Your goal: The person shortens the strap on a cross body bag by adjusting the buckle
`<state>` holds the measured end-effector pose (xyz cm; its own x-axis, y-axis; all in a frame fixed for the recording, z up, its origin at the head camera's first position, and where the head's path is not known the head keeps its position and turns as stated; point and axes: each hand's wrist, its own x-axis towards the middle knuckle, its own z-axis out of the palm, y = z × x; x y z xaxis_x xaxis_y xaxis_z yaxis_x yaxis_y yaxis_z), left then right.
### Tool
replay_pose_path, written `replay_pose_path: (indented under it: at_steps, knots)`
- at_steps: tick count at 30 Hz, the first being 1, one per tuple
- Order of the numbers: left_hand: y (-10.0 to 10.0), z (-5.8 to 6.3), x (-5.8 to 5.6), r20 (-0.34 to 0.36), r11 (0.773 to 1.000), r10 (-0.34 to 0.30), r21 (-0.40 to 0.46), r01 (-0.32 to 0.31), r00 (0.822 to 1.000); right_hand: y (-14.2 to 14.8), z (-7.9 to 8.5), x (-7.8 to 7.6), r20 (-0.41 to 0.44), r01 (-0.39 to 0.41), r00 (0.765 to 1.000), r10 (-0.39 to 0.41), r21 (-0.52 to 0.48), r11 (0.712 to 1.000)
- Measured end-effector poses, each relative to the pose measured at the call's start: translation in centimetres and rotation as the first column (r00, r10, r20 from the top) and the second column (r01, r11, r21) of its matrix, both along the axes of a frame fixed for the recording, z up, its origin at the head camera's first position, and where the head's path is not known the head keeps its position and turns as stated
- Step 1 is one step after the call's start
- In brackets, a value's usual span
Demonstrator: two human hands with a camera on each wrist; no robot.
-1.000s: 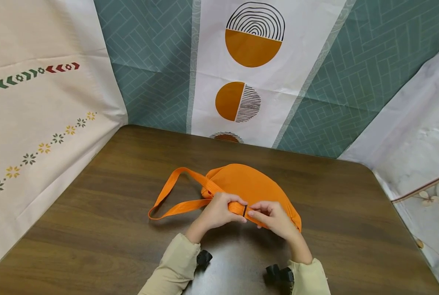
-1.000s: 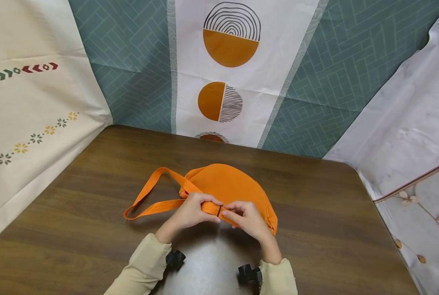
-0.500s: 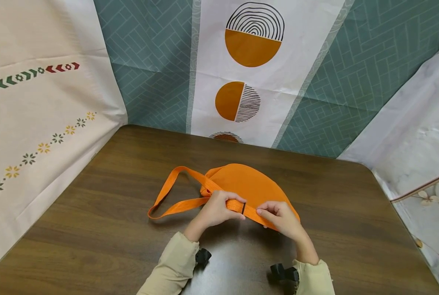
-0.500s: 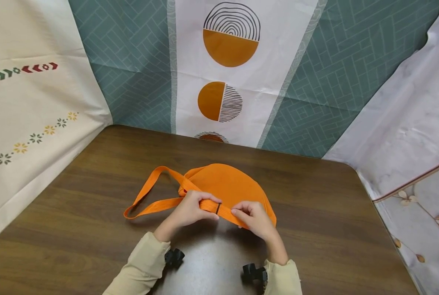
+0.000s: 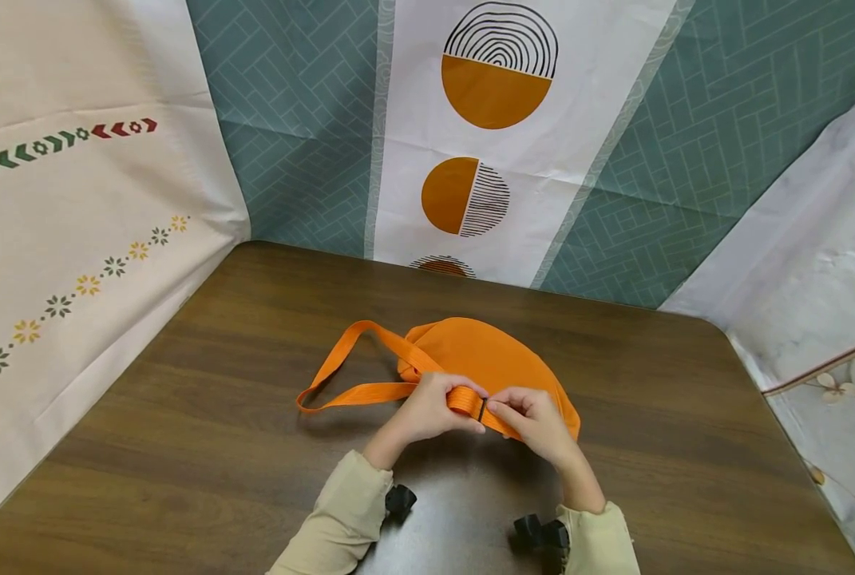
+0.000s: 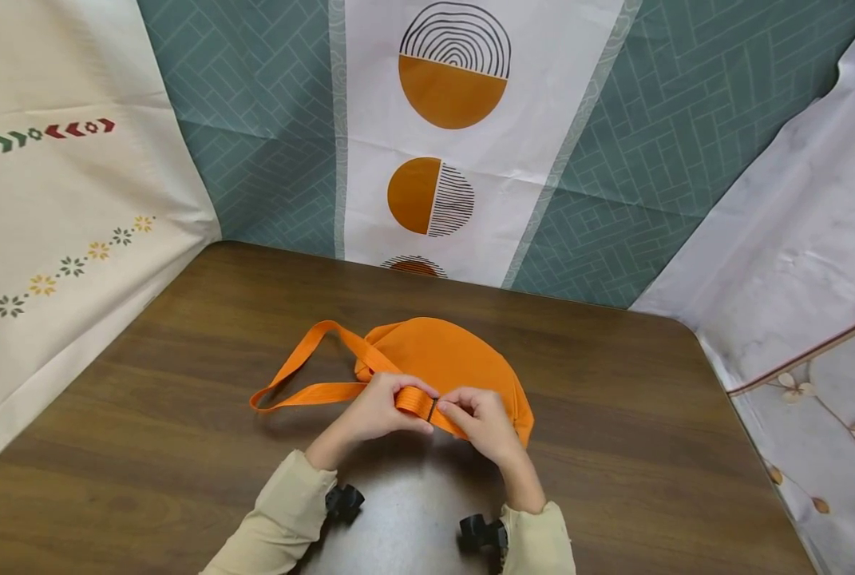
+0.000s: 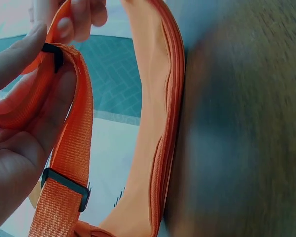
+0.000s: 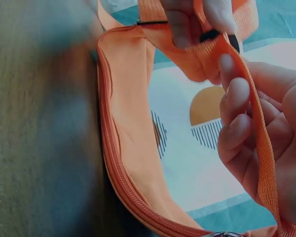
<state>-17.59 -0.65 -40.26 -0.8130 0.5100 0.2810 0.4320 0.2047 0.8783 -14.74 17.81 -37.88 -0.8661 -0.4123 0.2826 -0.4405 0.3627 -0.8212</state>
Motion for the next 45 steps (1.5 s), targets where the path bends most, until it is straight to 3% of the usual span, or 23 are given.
replay_pose_path:
  at_steps: [8,13,17,19,22,24,27,35,41,45]
  knots:
    - [-0.2,-0.2,-0.1,-0.015,0.999,0.012,0.05,-0.011,1.0,0.4,-2.4,-0.7,0.015,0.008,1.0,-0.007,-0.058,0.998]
    - [-0.4,-0.1,-0.2,-0.012,0.997,0.029,0.077,-0.028,1.0,-0.4,-2.6,-0.3,-0.105,0.033,0.994,-0.037,-0.04,0.999]
    - [-0.4,-0.2,-0.3,0.016,0.994,0.051,0.091,-0.052,0.999,-1.9,-1.4,0.5,-0.271,0.115,0.955,-0.116,-0.019,0.993]
    - [-0.5,0.6,0.1,0.031,0.993,0.054,0.1,-0.057,0.998,-2.5,-0.6,0.9,-0.339,0.161,0.928,-0.155,-0.01,0.987]
    - [-0.6,1.0,0.3,0.038,0.993,0.053,0.106,-0.057,0.998,-2.4,-1.4,0.6,-0.384,0.205,0.903,-0.193,-0.01,0.979]
    - [-0.6,1.0,0.2,0.033,0.992,0.043,0.113,-0.047,0.999,-2.2,-2.2,0.2,-0.387,0.214,0.899,-0.205,-0.02,0.977]
    - [-0.5,-0.3,-0.4,0.041,0.991,0.03,0.127,-0.035,0.999,-1.8,-3.2,-0.3,-0.368,0.216,0.905,-0.213,-0.035,0.976]
    - [-0.6,-0.1,-0.4,0.055,0.989,0.013,0.148,-0.021,0.998,-1.3,-3.8,-0.6,-0.305,0.206,0.928,-0.214,-0.058,0.977]
    - [-1.0,-0.1,-0.5,0.07,0.994,-0.016,0.106,0.008,0.997,-1.4,-3.6,-0.5,-0.301,0.198,0.932,-0.201,-0.042,0.979]
    - [-1.3,0.2,-0.6,0.019,1.0,-0.017,0.011,0.017,1.0,-2.0,-2.1,0.2,-0.31,0.204,0.929,-0.203,-0.031,0.979]
